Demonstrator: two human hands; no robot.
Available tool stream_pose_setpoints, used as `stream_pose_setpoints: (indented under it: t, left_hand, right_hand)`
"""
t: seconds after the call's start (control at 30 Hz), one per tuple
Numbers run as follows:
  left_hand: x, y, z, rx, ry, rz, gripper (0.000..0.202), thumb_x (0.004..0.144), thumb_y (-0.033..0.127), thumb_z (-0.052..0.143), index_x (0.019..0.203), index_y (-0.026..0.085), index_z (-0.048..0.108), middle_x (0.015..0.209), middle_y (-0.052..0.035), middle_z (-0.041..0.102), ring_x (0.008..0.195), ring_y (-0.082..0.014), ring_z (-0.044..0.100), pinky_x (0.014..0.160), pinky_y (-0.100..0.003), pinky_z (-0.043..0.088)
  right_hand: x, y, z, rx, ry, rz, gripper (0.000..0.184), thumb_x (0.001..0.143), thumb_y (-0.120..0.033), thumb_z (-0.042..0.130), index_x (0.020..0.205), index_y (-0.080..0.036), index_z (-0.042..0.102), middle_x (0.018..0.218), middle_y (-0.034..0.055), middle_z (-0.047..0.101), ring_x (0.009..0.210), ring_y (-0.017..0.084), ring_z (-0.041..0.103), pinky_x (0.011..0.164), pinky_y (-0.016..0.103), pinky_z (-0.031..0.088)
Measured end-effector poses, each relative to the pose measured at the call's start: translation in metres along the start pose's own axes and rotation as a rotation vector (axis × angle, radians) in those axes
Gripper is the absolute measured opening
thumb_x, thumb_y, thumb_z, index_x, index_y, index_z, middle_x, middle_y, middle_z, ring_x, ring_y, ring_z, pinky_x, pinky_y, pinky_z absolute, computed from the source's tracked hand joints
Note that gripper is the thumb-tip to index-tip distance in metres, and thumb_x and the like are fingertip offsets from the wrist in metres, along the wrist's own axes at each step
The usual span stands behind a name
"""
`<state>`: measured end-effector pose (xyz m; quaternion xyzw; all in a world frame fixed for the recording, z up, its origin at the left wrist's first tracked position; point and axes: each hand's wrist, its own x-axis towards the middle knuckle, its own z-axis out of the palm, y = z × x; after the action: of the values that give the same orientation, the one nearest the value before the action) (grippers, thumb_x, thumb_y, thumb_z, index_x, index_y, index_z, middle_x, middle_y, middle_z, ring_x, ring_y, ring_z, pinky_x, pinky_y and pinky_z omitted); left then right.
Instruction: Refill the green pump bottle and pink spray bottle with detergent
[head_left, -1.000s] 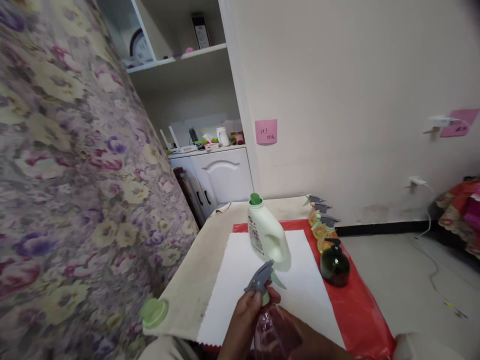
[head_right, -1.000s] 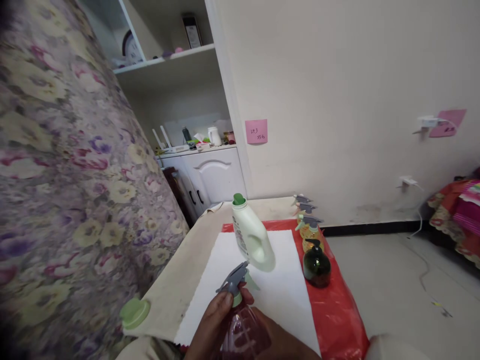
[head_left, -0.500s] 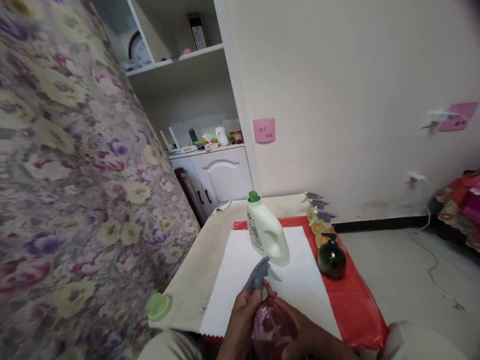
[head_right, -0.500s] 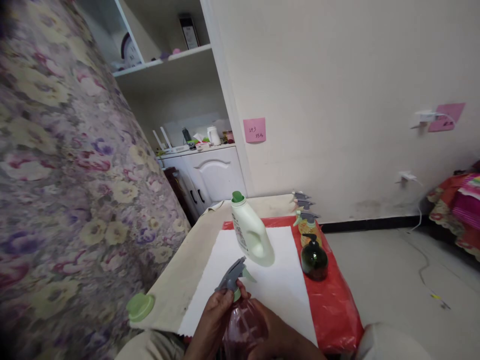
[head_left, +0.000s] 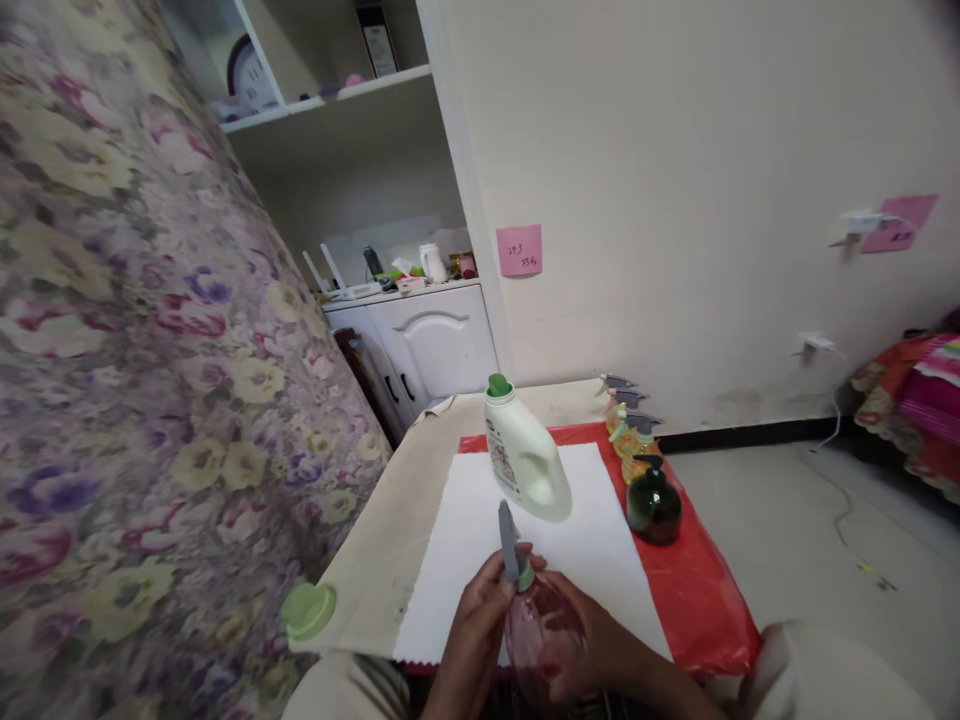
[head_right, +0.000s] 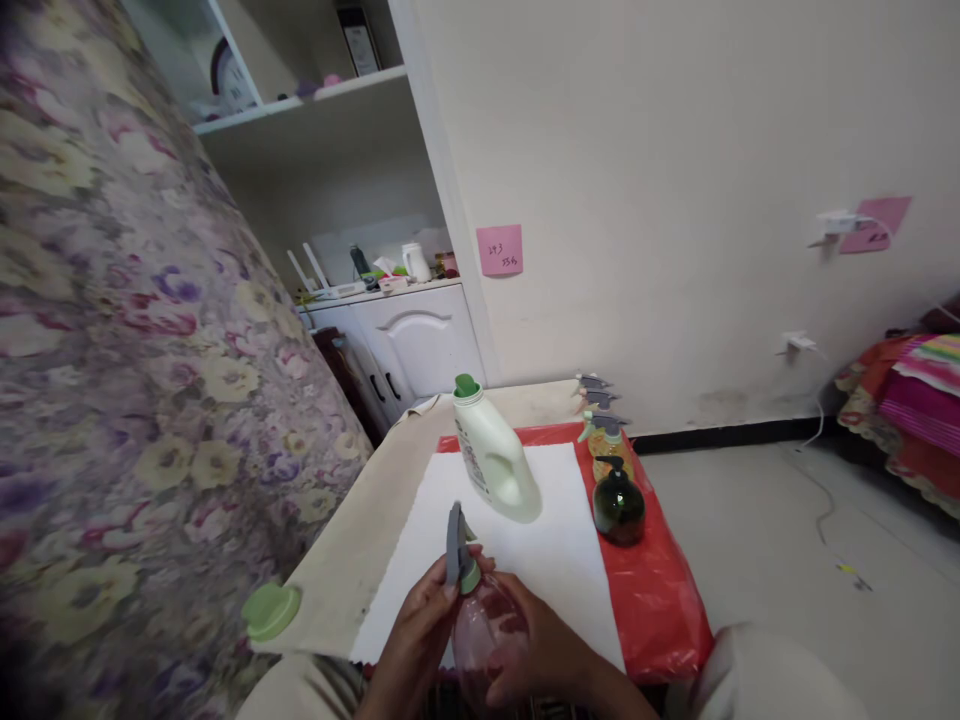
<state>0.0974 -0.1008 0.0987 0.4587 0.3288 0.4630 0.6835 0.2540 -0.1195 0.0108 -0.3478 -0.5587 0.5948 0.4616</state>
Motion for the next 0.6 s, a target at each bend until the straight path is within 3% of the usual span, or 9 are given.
stream_pose_setpoints:
  t: [0.13, 0.27, 0.37, 0.53, 0.6]
  left_hand:
    - [0.004, -0.008, -0.001, 0.098, 0.098, 0.021, 0.036, 0.07, 0.035, 0.076, 0.101, 0.02, 0.066, 0.105, -0.0082, 0.072, 0.097, -0.0271, 0.066, 0.082, -0.034, 0.048]
    - [0.001, -0.01, -0.009, 0.251, 0.062, 0.024, 0.044, 0.079, 0.044, 0.066, 0.116, 0.021, 0.064, 0.119, -0.0091, 0.068, 0.11, -0.0284, 0.061, 0.092, -0.037, 0.046]
    - [-0.001, -0.012, -0.013, 0.189, 0.046, -0.002, 0.044, 0.083, 0.046, 0.06, 0.118, 0.02, 0.063, 0.117, -0.0101, 0.07, 0.114, -0.0286, 0.059, 0.099, -0.039, 0.043]
    - [0.004, -0.014, -0.004, 0.164, 0.179, 0.014, 0.041, 0.071, 0.041, 0.074, 0.106, 0.021, 0.067, 0.109, -0.0083, 0.074, 0.108, -0.0303, 0.064, 0.094, -0.04, 0.047]
    - [0.004, -0.01, 0.002, 0.212, 0.178, 0.023, 0.042, 0.071, 0.043, 0.074, 0.106, 0.021, 0.067, 0.11, -0.0089, 0.073, 0.108, -0.0307, 0.064, 0.093, -0.04, 0.048]
  right_hand:
    - [0.001, -0.003, 0.002, 0.011, -0.006, -0.006, 0.103, 0.038, -0.013, 0.087, 0.131, -0.026, 0.047, 0.123, 0.0066, 0.058, 0.115, 0.029, 0.054, 0.098, 0.043, 0.042]
    - [0.002, -0.011, 0.004, 0.01, -0.018, -0.033, 0.103, 0.037, -0.015, 0.088, 0.131, -0.027, 0.048, 0.124, 0.0056, 0.059, 0.116, 0.029, 0.053, 0.099, 0.044, 0.041]
    - [0.003, -0.012, 0.004, 0.033, -0.025, -0.011, 0.115, 0.033, -0.015, 0.089, 0.137, -0.028, 0.042, 0.13, 0.0072, 0.055, 0.118, 0.031, 0.052, 0.099, 0.044, 0.041]
    - [0.006, -0.004, 0.002, 0.018, -0.016, -0.011, 0.112, 0.032, -0.017, 0.09, 0.134, -0.028, 0.044, 0.131, 0.0074, 0.055, 0.12, 0.032, 0.051, 0.099, 0.045, 0.041]
    - [0.006, -0.002, 0.001, 0.007, 0.001, -0.029, 0.11, 0.032, -0.016, 0.09, 0.132, -0.027, 0.046, 0.127, 0.0073, 0.058, 0.12, 0.031, 0.051, 0.1, 0.045, 0.041]
